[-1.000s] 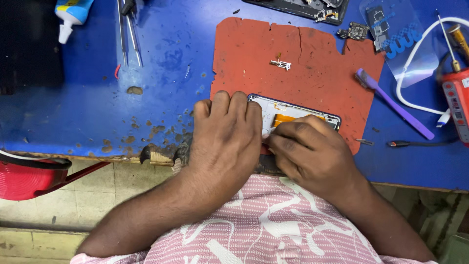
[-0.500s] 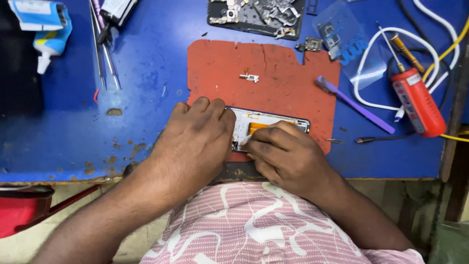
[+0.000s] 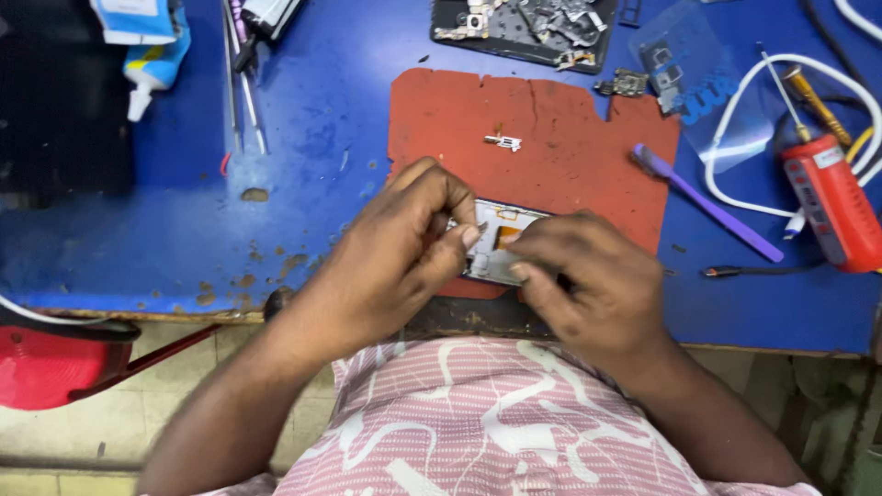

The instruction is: The person cleans the interior of a disassembled smartphone with a brush, then uses a screwdriver to remove and reinsert small components and screws. The phone remains open on the workbench throughout the clip.

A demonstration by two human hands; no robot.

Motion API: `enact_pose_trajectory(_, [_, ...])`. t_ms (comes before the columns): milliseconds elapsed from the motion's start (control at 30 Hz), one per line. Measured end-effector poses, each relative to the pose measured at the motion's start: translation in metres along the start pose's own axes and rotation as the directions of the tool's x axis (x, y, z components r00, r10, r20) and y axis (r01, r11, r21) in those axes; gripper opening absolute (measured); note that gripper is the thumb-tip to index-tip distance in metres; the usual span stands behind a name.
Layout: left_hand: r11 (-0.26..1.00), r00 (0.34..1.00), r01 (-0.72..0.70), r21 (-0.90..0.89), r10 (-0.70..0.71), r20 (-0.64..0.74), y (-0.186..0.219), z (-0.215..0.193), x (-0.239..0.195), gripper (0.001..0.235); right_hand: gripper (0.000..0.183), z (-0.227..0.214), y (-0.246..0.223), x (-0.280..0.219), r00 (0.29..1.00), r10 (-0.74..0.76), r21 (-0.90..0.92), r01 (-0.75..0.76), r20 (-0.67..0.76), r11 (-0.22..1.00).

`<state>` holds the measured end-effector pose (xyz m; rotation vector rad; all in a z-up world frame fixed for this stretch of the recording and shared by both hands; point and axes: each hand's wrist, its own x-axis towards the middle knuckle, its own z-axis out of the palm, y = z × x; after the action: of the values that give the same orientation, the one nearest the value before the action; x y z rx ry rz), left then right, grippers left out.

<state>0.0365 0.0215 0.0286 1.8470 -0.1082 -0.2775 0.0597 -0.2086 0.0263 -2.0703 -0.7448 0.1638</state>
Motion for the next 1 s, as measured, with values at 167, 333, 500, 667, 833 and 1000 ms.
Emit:
enact_pose_trajectory(167, [0.619,0.985,0.153,-0.770,-0.037,0.166,-0.015,0.027,-0.006,0.012,0.026,0.003,0.000,-0.002,0.988,0.148,0.464,-0.112,-0.042,0.878])
enact_pose_trajectory(333, [0.432,0.986,0.157,-0.888,-0.011,0.169,-0.030,0.042,-0.011,0.013,0.018,0.009,0.001,0.000,0.980,0.199,0.595,-0.164,0.006,0.787])
enact_pose_trajectory(500, [0.637,0.999,-0.029,-0.770,0.006,-0.033,-0.032,0.034,-0.019,0.014,0.009,0.006,0.001,0.003,0.971,0.226,0.629,-0.225,0.080,0.744])
enact_pose_trajectory(667, [0.973,0.912,-0.157,0.169,0.209,-0.353,-0.033,0.022,-0.035,0.009,0.014,0.000,-0.002,0.022,0.982,0.175,0.136,-0.184,0.076,0.973])
enact_pose_trajectory(833, [0.833,0.888,-0.287,0.473,0.416,-0.194,-0.036,0.036,-0.049,0.026,0.019,0.007,-0.011,0.035,0.966,0.154,-0.079,-0.140,0.209,0.987])
enact_pose_trajectory(1000, [0.778,0.895,-0.314,0.544,0.435,-0.105,-0.043,0.039,-0.057,0.036,0.016,0.015,-0.008,0.042,0.959,-0.077,-0.193,0.133,0.272,0.972])
